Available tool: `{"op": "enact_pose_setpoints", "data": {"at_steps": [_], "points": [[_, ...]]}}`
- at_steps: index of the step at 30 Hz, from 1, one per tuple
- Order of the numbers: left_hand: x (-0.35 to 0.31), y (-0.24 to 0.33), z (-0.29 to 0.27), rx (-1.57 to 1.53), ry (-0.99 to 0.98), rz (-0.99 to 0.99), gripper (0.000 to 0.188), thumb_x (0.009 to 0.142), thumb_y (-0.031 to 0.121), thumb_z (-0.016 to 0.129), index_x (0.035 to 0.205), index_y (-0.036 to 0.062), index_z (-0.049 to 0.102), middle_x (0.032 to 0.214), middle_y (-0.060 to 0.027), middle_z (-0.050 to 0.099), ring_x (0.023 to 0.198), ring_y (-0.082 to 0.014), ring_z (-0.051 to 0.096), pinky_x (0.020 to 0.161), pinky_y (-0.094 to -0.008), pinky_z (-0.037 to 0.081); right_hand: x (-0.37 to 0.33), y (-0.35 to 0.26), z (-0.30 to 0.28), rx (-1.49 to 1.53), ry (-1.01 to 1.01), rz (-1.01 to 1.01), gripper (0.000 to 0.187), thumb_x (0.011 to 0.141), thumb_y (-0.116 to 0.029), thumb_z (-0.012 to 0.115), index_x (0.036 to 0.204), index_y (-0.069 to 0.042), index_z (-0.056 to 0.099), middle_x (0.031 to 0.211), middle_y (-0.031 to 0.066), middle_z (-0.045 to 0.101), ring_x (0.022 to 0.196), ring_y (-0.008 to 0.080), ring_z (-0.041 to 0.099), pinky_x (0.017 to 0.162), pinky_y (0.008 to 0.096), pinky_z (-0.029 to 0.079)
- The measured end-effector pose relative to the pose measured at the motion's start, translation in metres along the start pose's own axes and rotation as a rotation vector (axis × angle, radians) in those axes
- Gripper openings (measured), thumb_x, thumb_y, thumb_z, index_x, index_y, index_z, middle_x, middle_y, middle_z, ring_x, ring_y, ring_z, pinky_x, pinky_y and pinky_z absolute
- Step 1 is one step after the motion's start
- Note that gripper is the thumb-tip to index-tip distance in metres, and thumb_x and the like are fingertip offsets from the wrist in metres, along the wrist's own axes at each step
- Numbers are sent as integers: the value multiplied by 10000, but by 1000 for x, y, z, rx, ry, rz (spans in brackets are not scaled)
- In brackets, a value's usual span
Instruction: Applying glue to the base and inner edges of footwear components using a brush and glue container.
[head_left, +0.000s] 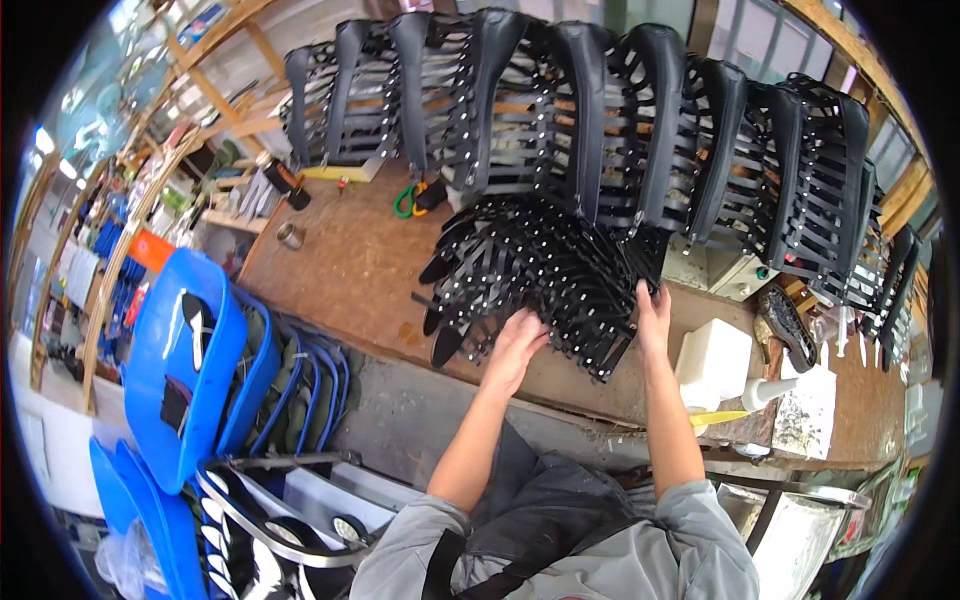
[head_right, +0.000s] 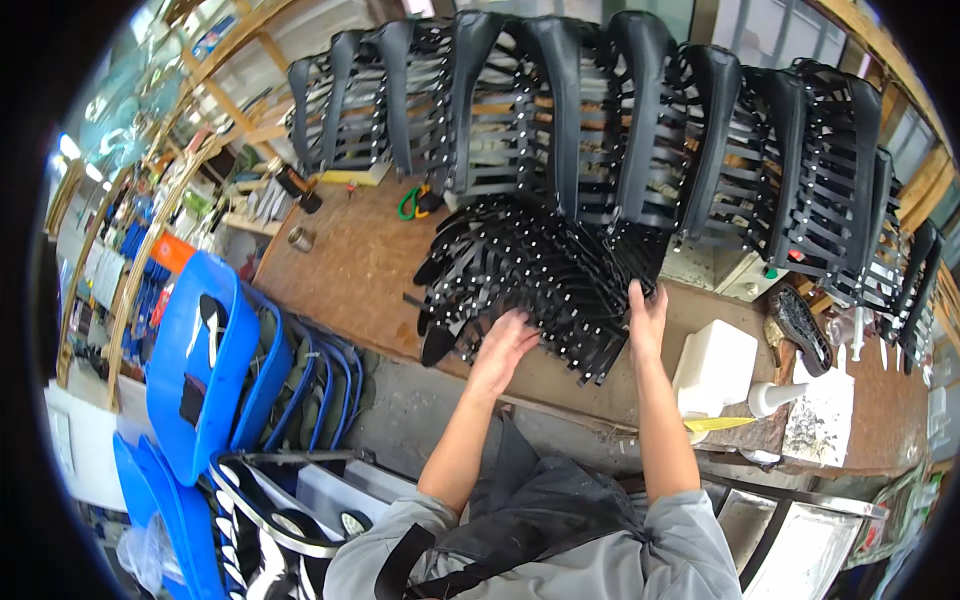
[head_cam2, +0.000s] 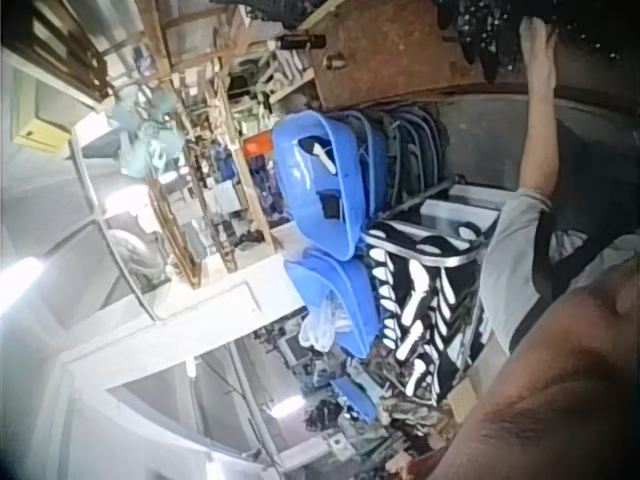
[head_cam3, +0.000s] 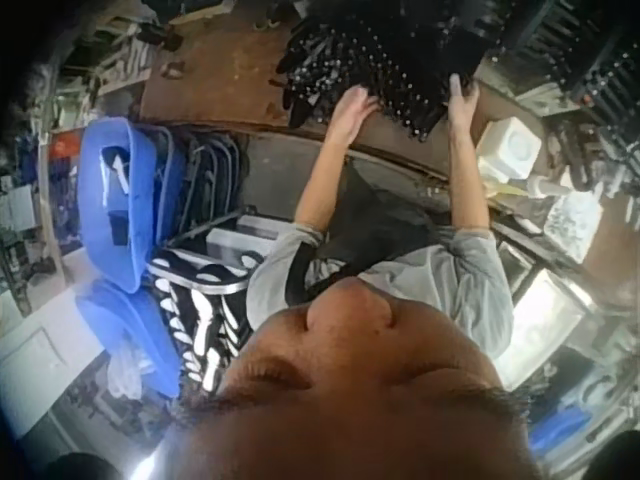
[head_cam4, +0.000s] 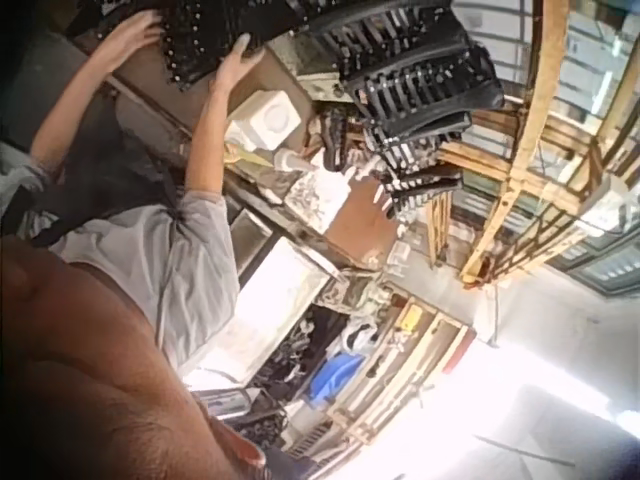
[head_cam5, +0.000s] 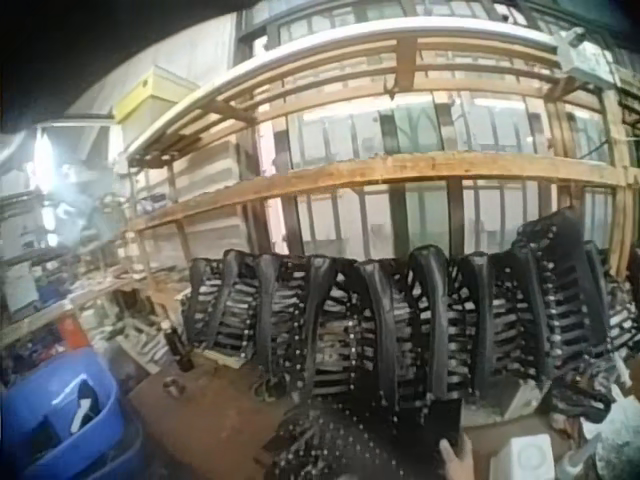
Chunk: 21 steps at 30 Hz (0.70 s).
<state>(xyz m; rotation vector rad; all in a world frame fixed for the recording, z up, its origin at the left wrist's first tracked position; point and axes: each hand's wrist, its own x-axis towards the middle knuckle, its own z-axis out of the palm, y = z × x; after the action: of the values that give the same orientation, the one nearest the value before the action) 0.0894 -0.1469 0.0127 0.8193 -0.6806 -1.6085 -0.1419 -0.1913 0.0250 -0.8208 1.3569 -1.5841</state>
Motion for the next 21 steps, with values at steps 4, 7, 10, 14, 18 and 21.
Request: {"op": "enact_pose_setpoints", "data": {"at_steps": [4, 7, 10, 14, 18, 21], "points": [[-37, 9, -41, -444, 196, 166, 643, 883, 435, 518, 1261, -56, 345, 1243, -178, 428, 1139, -287, 459, 984, -402, 388, -115, 38, -20, -312, -8, -379, 640, 839, -213, 614, 1337, 15, 283, 1279, 201, 397, 1154, 276, 431, 968, 375, 348], [-24, 35, -49, -521, 172, 186, 718, 861, 491, 511, 1224, -103, 334, 1258, -232, 403, 1172, -339, 424, 1019, -447, 355, -179, 76, -45, -279, -191, -312, 476, 832, -149, 629, 1234, 4, 426, 1048, 94, 538, 994, 165, 507, 869, 310, 406], [11, 58, -82, -771, 254, 89, 610, 897, 396, 491, 1199, -112, 342, 1230, -237, 417, 1176, -354, 412, 1026, -485, 340, -241, 92, -52, -13, -336, 6, 327, 866, -130, 604, 1149, 0, 506, 912, 26, 602, 779, 98, 573, 741, 235, 463], [16, 61, -86, -739, 200, 253, 311, 883, 176, 510, 1039, -84, 440, 1036, -189, 512, 1014, -312, 526, 961, -470, 419, -274, 89, -100, -256, -472, 44, 257, 867, -132, 592, 1078, 14, 569, 866, 40, 623, 746, 91, 577, 683, 238, 477], [-41, 47, -60, -688, 225, 281, 124, 810, 75, 535, 871, -32, 529, 848, -103, 576, 894, -242, 581, 847, -398, 469, -277, 72, -139, -126, -224, 71, 222, 876, -132, 578, 1048, 8, 584, 816, 34, 613, 663, 78, 550, 622, 219, 470], [-71, 56, -83, -764, 324, 543, 138, 844, 97, 521, 883, -36, 519, 875, -129, 580, 856, -249, 590, 809, -381, 499, -284, 60, -126, -201, -264, 42, 219, 876, -134, 577, 1041, 10, 587, 813, 30, 611, 655, 81, 551, 615, 222, 469]]}}
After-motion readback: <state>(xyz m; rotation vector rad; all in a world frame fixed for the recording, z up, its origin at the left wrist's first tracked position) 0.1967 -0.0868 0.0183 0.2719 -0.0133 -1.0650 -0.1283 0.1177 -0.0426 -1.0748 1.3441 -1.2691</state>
